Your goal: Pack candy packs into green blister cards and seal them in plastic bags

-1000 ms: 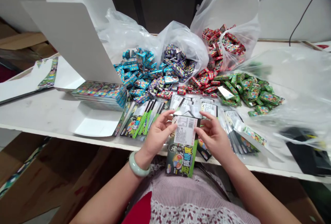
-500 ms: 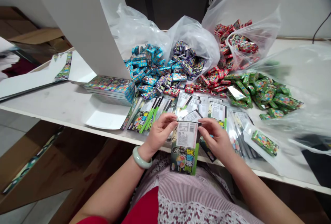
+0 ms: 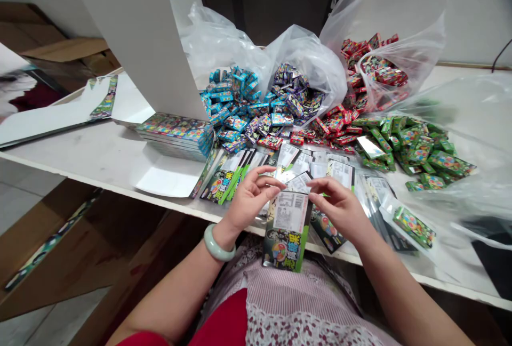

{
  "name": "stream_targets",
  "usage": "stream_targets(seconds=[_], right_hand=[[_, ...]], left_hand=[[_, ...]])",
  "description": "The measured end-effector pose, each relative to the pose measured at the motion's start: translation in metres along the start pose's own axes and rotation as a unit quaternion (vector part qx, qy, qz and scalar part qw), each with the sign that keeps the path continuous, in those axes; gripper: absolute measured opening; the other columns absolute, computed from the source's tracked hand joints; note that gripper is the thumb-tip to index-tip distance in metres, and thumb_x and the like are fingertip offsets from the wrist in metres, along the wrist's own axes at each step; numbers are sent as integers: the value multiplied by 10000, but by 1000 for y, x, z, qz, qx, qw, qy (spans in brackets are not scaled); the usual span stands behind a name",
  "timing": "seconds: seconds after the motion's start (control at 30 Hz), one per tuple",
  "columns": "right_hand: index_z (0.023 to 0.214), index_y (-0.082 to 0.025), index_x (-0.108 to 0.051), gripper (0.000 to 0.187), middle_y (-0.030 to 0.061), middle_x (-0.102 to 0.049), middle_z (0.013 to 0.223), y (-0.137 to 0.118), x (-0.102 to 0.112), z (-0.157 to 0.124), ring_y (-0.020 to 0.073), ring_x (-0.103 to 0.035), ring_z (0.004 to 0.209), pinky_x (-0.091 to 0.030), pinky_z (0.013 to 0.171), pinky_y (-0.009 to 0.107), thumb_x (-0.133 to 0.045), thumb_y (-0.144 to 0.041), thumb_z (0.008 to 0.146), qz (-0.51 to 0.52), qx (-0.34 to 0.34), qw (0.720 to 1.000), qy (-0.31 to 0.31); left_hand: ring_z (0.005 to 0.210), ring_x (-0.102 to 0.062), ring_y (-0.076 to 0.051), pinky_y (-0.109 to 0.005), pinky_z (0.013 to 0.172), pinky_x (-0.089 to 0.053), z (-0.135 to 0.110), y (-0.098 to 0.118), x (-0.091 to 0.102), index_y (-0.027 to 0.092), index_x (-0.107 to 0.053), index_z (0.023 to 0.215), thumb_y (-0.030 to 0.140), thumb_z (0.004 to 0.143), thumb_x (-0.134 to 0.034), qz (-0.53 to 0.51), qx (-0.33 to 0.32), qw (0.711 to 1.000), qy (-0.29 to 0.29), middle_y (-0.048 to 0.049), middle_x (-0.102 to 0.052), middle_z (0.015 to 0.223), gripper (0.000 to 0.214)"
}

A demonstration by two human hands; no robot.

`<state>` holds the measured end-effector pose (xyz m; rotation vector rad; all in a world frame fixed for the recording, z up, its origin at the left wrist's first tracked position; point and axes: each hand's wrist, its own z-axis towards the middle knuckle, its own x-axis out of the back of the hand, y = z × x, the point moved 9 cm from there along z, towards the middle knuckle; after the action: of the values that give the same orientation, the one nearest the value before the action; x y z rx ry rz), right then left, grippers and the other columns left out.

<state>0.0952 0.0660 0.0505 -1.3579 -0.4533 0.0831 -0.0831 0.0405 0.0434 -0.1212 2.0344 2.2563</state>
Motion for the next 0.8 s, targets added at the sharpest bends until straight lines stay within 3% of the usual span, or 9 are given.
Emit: stream_targets(seconds=[0.1, 0.23, 0.3, 0.43, 0.5, 0.67, 0.8], right_hand=[[882, -231, -615, 29, 38, -594, 938, -15, -2, -3, 159, -582, 894, -487, 648, 266, -588, -222, 876, -70, 54, 996, -27], [892, -222, -610, 24, 52, -603, 962, -36, -11, -7, 166, -584, 915, -493, 764, 322, -598, -243, 888, -118, 121, 983, -68], [856, -215, -599, 54, 48, -610, 914, -37, -12, -4, 166, -590, 871, -491, 744, 323, -601, -261, 884, -113, 101, 986, -62], [838, -208, -594, 114, 22, -615, 812, -23, -14, 6, 146, -579, 716, -466, 608, 283, -636, -315, 843, -46, -16, 998, -51], [825, -205, -601, 112, 12, -615, 780, -20, -17, 9, 140, -571, 687, -452, 596, 277, -637, -311, 833, -32, -43, 997, -62], [756, -200, -602, 127, 16, -613, 764, -24, -24, 9, 145, -566, 720, -444, 621, 274, -601, -281, 854, -68, -21, 993, -91], [781, -204, -611, 139, 12, -620, 740, -24, -23, 10, 140, -561, 674, -434, 581, 265, -599, -315, 865, -67, -24, 993, -91]], left_hand=[[890, -679, -152, -281, 809, -540, -3, 7, -1, 176, -663, 950, 192, 810, -689, 11, -17, 1000, -14, -57, -723, 914, 143], [828, -655, -141, -269, 763, -536, -4, 17, -3, 169, -661, 768, 185, 762, -733, 20, -55, 998, -22, -36, -687, 851, 74], [765, -632, -123, -248, 705, -523, -2, 16, -2, 170, -656, 775, 192, 757, -733, 25, -43, 999, -8, -19, -663, 809, 82], [662, -590, -100, -224, 615, -478, 3, 12, 0, 163, -646, 776, 229, 796, -685, 53, 0, 998, 20, 0, -630, 723, 80], [627, -569, -96, -226, 596, -460, 5, 10, 1, 161, -622, 748, 237, 806, -669, 60, 8, 998, 21, 8, -610, 689, 107], [734, -568, -121, -254, 681, -472, 3, 13, -1, 159, -599, 723, 243, 793, -685, 54, -38, 997, -27, -16, -608, 761, 139], [706, -563, -113, -246, 660, -474, 3, 9, 3, 159, -604, 767, 270, 821, -663, 58, -5, 998, -20, -11, -601, 757, 137]])
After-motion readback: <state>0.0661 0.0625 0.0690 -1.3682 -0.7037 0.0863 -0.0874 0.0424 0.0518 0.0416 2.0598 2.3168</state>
